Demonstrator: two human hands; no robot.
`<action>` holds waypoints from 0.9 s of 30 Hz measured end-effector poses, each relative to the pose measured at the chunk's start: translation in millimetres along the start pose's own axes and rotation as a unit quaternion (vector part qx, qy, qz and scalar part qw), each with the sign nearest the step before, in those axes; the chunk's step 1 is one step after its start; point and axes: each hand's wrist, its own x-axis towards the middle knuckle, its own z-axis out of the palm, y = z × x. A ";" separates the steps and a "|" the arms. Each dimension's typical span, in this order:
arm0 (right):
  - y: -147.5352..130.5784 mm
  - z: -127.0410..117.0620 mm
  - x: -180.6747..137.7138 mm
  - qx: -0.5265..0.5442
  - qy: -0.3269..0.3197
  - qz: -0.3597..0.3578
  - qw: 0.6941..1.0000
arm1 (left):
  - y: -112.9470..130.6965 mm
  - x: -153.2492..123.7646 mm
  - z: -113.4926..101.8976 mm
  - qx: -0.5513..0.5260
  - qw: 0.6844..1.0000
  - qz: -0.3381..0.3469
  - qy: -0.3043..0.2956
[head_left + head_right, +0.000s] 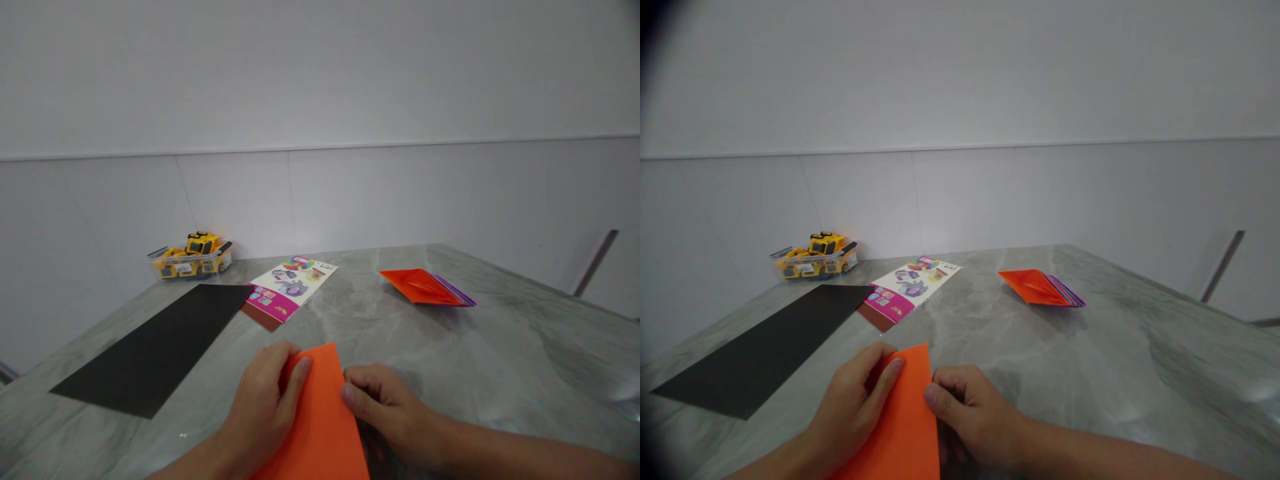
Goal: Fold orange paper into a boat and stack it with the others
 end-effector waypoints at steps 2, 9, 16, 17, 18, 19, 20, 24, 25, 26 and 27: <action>-1.1 -0.2 -1.2 0.008 0.004 -0.016 1.000 | 0.2 -0.7 0.2 -0.009 1.000 0.001 -0.010; -2.3 -5.2 -3.0 0.012 -0.022 0.003 1.000 | 0.5 -1.7 1.1 -0.023 0.999 0.015 -0.046; 4.8 -4.2 4.9 -0.024 0.063 0.013 0.998 | 0.0 -4.5 0.8 0.006 0.997 0.039 -0.066; 5.0 -6.3 7.1 -0.039 0.099 0.004 0.994 | -1.3 -5.1 2.2 0.024 0.998 0.045 -0.041; 5.1 -10.0 9.5 -0.053 0.138 -0.006 0.989 | -2.9 -5.3 3.8 0.042 0.998 0.045 -0.006; 5.2 -15.1 12.0 -0.064 0.183 -0.018 0.981 | -4.6 -5.1 5.6 0.053 0.998 0.033 0.032; 5.6 -21.4 14.2 -0.072 0.223 -0.027 0.972 | -6.2 -4.1 7.2 0.051 0.996 0.009 0.067; 7.9 -46.1 20.2 -0.060 0.311 -0.037 0.948 | -10.8 6.3 8.5 -0.168 0.972 -0.162 0.036; 7.9 -49.1 20.9 -0.061 0.319 -0.037 0.945 | -11.7 9.7 7.5 -0.255 0.945 -0.202 -0.010; 7.4 -50.2 21.4 -0.058 0.320 -0.038 0.945 | -12.6 12.7 6.4 -0.337 0.911 -0.234 -0.052; 6.4 -49.6 21.9 -0.046 0.312 -0.041 0.948 | -13.4 15.1 5.2 -0.404 0.874 -0.258 -0.079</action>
